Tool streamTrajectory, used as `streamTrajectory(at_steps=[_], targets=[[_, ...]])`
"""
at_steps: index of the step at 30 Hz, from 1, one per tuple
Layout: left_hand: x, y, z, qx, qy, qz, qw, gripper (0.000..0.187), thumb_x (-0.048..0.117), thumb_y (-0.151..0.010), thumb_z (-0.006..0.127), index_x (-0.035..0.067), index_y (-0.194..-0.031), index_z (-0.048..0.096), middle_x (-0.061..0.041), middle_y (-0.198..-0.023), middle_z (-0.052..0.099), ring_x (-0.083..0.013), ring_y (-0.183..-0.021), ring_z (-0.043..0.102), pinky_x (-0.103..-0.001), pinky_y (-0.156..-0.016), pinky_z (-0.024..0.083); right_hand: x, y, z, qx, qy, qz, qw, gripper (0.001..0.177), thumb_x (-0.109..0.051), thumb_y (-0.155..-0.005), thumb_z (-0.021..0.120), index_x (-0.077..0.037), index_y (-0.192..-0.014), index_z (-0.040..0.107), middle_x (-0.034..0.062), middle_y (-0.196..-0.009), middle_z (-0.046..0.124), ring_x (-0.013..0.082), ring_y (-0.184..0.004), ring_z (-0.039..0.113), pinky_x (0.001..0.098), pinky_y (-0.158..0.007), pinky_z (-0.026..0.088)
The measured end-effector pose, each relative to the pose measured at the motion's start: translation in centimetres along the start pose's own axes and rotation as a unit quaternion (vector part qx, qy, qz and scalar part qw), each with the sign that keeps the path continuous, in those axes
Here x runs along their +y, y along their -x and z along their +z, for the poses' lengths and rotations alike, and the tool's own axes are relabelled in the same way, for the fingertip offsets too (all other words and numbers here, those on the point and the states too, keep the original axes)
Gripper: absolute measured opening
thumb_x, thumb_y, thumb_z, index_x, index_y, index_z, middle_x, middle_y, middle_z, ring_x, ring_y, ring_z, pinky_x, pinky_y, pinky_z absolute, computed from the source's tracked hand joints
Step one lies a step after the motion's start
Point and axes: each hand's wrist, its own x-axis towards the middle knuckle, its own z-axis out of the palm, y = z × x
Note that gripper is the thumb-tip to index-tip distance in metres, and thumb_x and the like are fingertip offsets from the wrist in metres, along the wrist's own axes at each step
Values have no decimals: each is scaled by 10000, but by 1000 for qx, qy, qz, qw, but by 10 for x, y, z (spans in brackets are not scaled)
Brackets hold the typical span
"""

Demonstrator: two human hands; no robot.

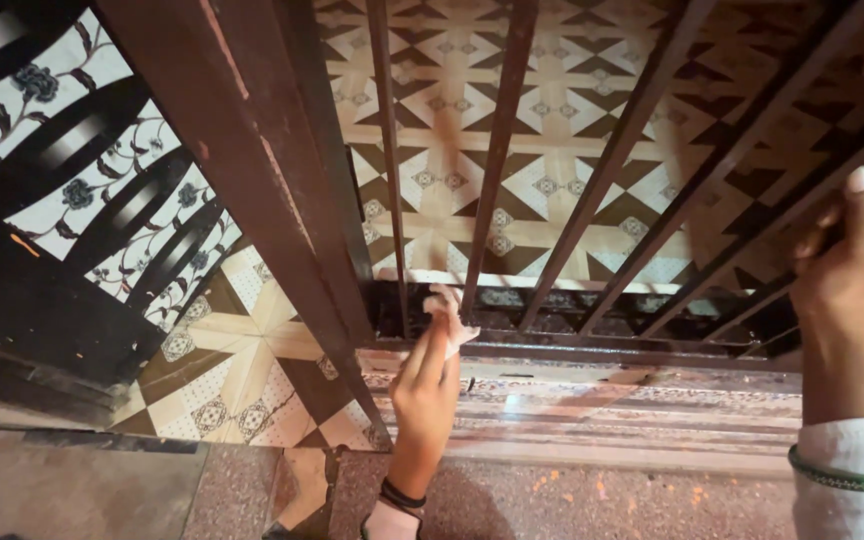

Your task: The person wipes the horizontal and vertical bars of a dark metal security grille with a white cloth. They systematically clean the lower section of the grille, moving the cloth back and forth along the bars to remove dust or grime.

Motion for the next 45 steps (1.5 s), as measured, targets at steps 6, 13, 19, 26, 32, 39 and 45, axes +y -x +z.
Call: streamTrajectory(at_steps=[6, 13, 19, 26, 32, 39, 45], targets=[[-5, -8, -9, -79, -224, 130, 963, 400, 3, -896, 694, -24, -1293, 645, -157, -1364, 641, -324, -1301, 601, -519, -1139, 454, 20, -3, -18, -18, -1, 36, 999, 471, -380, -1203, 543, -130, -821, 425, 12, -684, 467, 115, -507, 417, 247, -475, 274], [-24, -3, 22, -211, -316, 73, 922, 539, 21, -839, 595, -28, -1374, 544, -161, -1490, 508, -315, -1429, 436, -681, -1195, 183, 22, 0, -23, -10, 24, 40, 999, 480, -397, -1208, 526, -136, -821, 413, 7, -699, 460, 114, -510, 407, 247, -479, 258], [-26, 3, 22, -185, -302, 70, 933, 590, 4, -832, 594, 11, -1418, 530, -124, -1539, 490, -281, -1461, 411, -654, -1221, 157, 12, -2, -13, -14, 14, 27, 999, 457, -382, -1184, 534, -133, -819, 419, 17, -663, 462, 119, -480, 405, 260, -469, 266], [-20, 3, 17, -191, -255, 55, 946, 612, -20, -793, 632, -13, -1400, 554, -141, -1534, 480, -305, -1456, 398, -625, -1215, 174, 16, 1, -18, -8, 17, 36, 999, 448, -385, -1203, 500, -126, -843, 437, 18, -674, 456, 120, -506, 411, 256, -482, 276], [-24, 15, 19, -160, -217, 40, 962, 548, -86, -782, 614, -11, -1324, 642, -141, -1480, 571, -311, -1429, 464, -564, -1231, 245, 11, -1, -14, -17, 29, 20, 999, 472, -352, -1211, 510, -116, -811, 428, 33, -665, 462, 130, -486, 415, 261, -467, 288], [-13, 87, 32, -30, -14, -5, 999, 405, -119, -933, 657, 11, -1316, 675, -162, -1427, 654, -296, -1416, 555, -504, -1212, 341, 7, 0, -8, -25, 14, -24, 999, 500, -294, -1188, 569, -78, -763, 421, 69, -620, 474, 157, -448, 428, 277, -462, 297], [12, 40, 33, -145, -148, 142, 968, 472, -54, -890, 642, -35, -1362, 635, -174, -1488, 563, -312, -1465, 453, -583, -1230, 310, 3, 0, -6, 2, -14, -34, 999, 438, -207, -1154, 601, -40, -780, 445, 85, -668, 502, 173, -480, 465, 300, -473, 319]])
